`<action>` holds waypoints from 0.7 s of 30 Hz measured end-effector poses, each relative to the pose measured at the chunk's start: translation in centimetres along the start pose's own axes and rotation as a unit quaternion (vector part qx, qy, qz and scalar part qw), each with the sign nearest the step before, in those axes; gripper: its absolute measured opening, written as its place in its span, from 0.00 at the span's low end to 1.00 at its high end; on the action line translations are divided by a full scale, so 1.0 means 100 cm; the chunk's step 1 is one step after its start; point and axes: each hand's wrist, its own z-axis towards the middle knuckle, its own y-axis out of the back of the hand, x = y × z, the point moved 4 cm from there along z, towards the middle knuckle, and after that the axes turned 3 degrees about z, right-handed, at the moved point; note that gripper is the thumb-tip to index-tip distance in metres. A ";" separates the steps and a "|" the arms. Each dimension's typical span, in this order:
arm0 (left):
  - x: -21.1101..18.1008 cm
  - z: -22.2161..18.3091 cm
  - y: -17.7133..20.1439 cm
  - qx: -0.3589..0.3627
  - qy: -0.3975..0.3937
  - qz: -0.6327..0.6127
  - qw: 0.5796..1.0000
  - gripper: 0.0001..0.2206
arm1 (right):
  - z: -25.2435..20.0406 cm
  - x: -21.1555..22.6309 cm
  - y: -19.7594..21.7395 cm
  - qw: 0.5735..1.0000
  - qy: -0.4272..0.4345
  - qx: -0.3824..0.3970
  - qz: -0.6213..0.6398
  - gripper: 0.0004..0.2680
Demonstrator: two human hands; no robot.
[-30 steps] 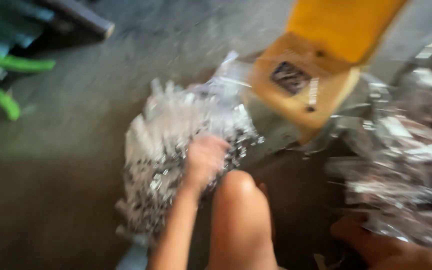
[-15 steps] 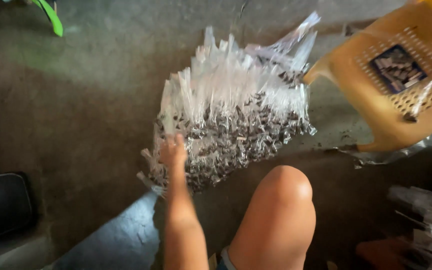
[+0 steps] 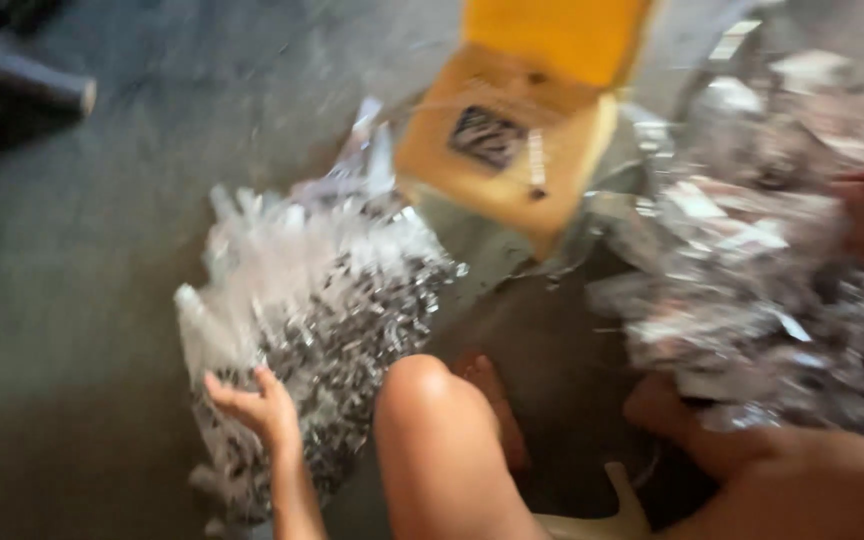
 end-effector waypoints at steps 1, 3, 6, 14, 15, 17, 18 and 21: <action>-0.047 0.007 -0.005 0.005 -0.012 -0.007 1.000 0.33 | 0.008 0.044 -0.014 1.000 -0.007 -0.008 -0.022 0.07; -0.146 0.017 -0.011 0.081 -0.116 -0.256 0.956 0.29 | -0.025 0.128 -0.018 0.998 -0.018 -0.021 -0.063 0.08; -0.330 0.009 0.016 0.186 -0.190 -0.280 0.922 0.16 | -0.033 0.178 -0.024 0.994 -0.063 0.055 0.067 0.12; -0.388 -0.159 -0.206 0.540 0.041 -0.343 0.768 0.22 | -0.018 0.162 -0.060 0.983 0.001 0.138 -0.124 0.18; -0.370 -0.185 -0.243 0.558 0.143 -0.318 0.753 0.29 | -0.017 0.152 -0.071 0.972 -0.011 0.152 -0.177 0.21; -0.361 -0.206 -0.290 0.561 0.236 -0.352 0.711 0.31 | -0.017 0.159 -0.074 0.972 0.001 0.158 -0.172 0.17; -0.353 -0.218 -0.313 0.554 0.330 -0.384 0.661 0.33 | -0.016 0.164 -0.077 0.972 0.018 0.165 -0.168 0.12; -0.394 -0.215 -0.318 0.568 0.394 -0.402 0.601 0.51 | -0.013 0.149 -0.083 0.982 0.057 0.047 -0.171 0.04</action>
